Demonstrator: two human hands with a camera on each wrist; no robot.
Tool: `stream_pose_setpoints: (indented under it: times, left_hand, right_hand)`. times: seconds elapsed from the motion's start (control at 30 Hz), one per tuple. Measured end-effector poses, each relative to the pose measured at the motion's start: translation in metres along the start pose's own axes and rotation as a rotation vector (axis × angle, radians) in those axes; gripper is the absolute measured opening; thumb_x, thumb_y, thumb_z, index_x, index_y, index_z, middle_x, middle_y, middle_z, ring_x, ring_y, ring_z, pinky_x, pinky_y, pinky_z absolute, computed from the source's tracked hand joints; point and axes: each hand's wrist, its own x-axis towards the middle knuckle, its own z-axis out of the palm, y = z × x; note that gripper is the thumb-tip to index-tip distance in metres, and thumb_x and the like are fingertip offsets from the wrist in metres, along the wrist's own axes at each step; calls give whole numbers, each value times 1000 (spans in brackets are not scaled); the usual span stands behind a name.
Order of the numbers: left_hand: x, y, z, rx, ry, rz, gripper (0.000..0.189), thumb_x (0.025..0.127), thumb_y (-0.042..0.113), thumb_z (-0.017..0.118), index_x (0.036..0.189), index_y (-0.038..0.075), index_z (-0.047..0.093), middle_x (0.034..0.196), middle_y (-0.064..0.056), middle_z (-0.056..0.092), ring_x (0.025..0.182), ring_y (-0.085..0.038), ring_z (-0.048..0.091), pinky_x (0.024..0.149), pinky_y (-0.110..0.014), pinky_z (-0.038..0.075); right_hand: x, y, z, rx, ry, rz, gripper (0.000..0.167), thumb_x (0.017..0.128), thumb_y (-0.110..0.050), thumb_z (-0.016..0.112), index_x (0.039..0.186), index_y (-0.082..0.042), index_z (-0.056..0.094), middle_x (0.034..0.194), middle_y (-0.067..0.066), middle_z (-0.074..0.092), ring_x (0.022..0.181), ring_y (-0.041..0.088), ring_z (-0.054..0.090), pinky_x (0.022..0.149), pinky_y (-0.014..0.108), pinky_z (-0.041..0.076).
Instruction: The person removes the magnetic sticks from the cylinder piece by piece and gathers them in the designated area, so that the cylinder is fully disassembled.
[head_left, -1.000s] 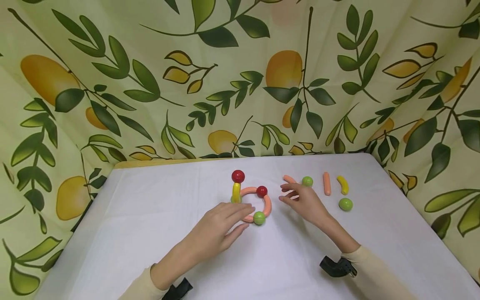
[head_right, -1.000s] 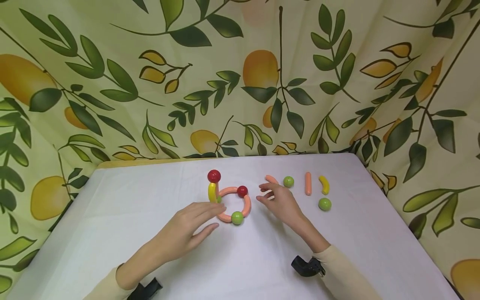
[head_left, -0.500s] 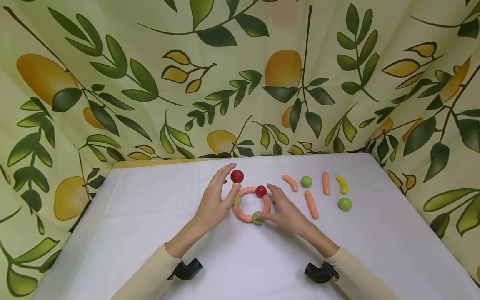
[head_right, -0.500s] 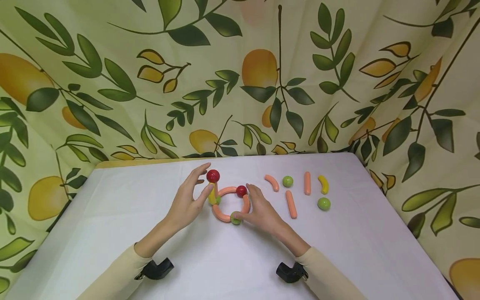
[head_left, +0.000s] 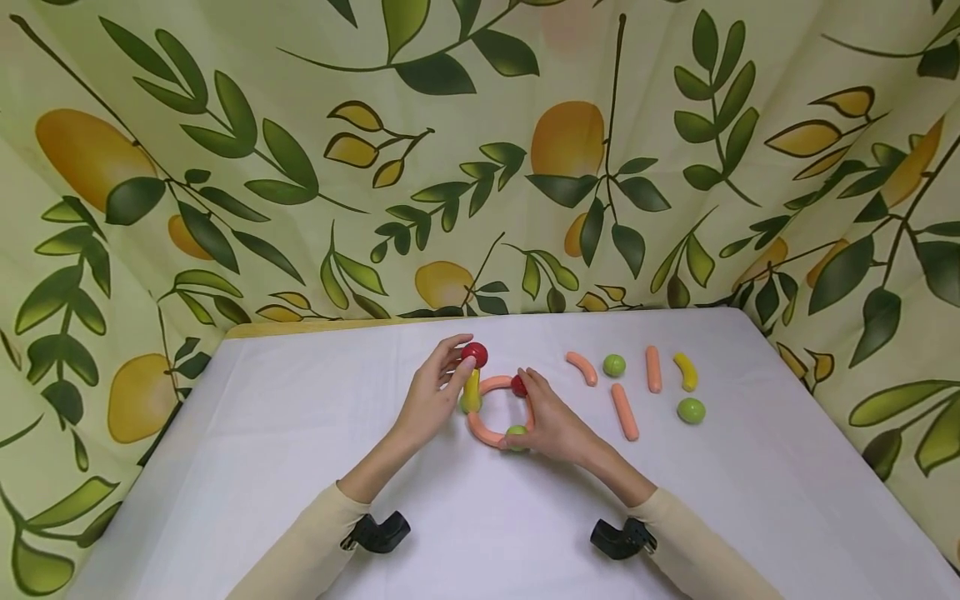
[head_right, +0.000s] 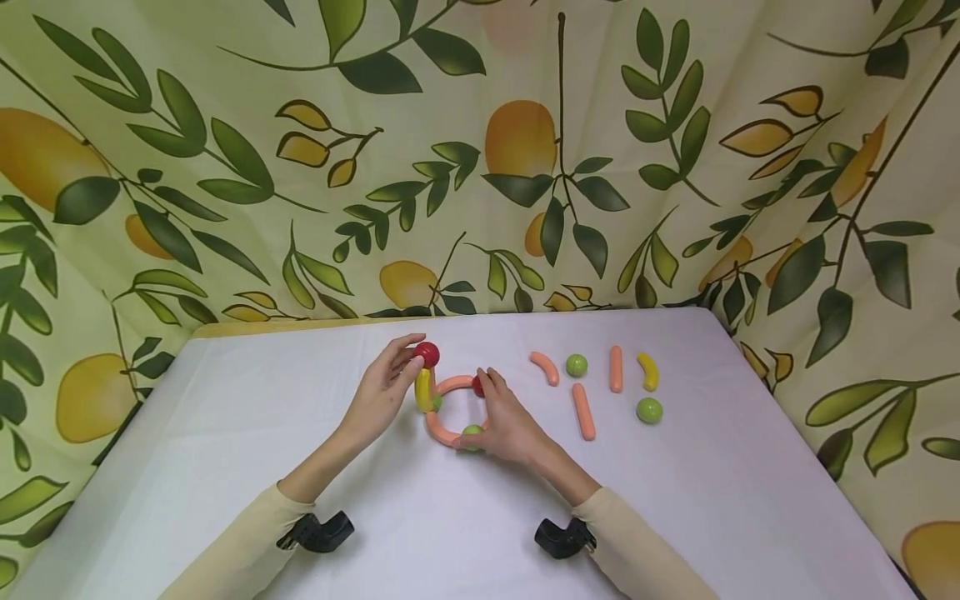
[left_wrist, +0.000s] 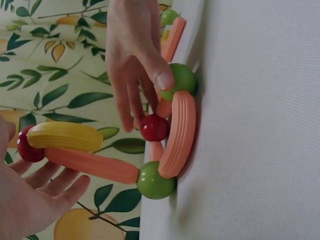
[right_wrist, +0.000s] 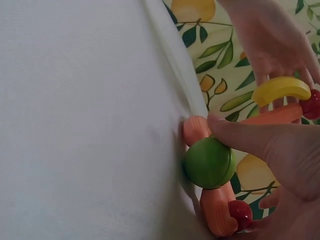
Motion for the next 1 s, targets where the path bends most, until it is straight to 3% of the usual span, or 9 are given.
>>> stream_pose_setpoints:
  times: [0.4, 0.8, 1.0]
  left_hand:
    - [-5, 0, 0, -12, -30, -18, 37, 99, 17, 60, 135, 11, 54, 120, -10, 67, 111, -22, 62, 97, -39, 50]
    - [-24, 8, 1, -12, -93, -31, 37, 98, 18, 61, 134, 12, 55, 116, -6, 69, 107, -19, 62, 96, -39, 50]
    - [-32, 12, 5, -33, -129, -42, 37, 98, 18, 61, 133, 10, 55, 118, -7, 68, 108, -19, 62, 96, -35, 50]
  right_hand:
    - [2, 4, -15, -15, -154, -19, 107, 73, -25, 88, 154, -1, 23, 160, 21, 16, 143, 39, 27, 111, 53, 32]
    - [4, 20, -34, -14, -323, -190, 104, 73, -14, 86, 154, -3, 22, 160, 17, 19, 146, 34, 22, 115, 52, 27]
    - [6, 27, -41, -3, -421, -227, 102, 76, -12, 83, 156, -7, 19, 162, 12, 16, 147, 31, 20, 114, 52, 28]
